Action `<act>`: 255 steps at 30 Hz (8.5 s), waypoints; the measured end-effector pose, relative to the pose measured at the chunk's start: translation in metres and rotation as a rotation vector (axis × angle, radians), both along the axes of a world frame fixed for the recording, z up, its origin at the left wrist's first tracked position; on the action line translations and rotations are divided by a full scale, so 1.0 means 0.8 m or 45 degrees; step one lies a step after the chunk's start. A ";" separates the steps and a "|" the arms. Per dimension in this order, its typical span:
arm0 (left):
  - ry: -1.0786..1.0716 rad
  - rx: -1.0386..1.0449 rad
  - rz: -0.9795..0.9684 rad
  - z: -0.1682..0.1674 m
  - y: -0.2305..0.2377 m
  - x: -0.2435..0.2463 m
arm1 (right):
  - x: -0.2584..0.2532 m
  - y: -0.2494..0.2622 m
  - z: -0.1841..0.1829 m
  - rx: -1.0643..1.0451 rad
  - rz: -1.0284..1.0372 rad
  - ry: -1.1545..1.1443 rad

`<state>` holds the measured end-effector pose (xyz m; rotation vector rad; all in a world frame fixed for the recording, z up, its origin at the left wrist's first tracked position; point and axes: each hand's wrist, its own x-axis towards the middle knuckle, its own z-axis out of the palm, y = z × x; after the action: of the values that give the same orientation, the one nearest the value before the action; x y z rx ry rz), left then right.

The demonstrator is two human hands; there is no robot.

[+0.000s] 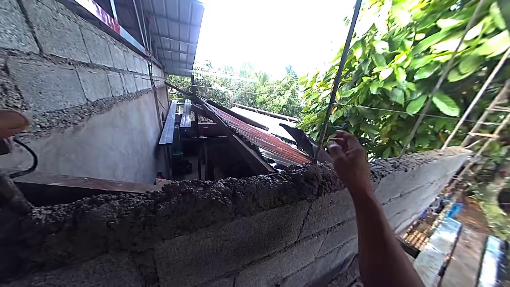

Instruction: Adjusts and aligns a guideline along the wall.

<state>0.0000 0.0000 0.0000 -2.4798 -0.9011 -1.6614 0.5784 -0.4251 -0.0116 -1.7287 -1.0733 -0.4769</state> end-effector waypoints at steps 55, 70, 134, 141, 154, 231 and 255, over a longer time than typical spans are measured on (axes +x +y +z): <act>-0.577 -0.235 -0.425 0.023 -0.208 0.040 | 0.109 0.116 0.006 0.515 0.787 0.599; -0.578 -0.233 -0.506 0.014 -0.190 0.023 | 0.083 0.105 0.012 0.510 0.727 0.593; -0.608 -0.295 -0.376 0.032 -0.233 0.057 | 0.066 0.104 0.019 0.545 0.669 0.586; -0.606 -0.303 -0.358 0.032 -0.235 0.059 | 0.068 0.104 0.018 0.555 0.682 0.589; -0.571 -0.260 -0.398 0.023 -0.198 0.037 | 0.063 0.108 0.025 0.593 0.651 0.613; -0.584 -0.273 -0.290 0.030 -0.237 0.062 | 0.066 0.109 0.014 0.577 0.609 0.627; -0.565 -0.178 -0.320 0.021 -0.205 0.046 | 0.058 0.107 0.026 0.589 0.653 0.611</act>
<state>0.0367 -0.1637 0.0166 -2.4358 -0.7774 -2.3747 0.6244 -0.3395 0.0093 -1.0312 -0.9156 0.0255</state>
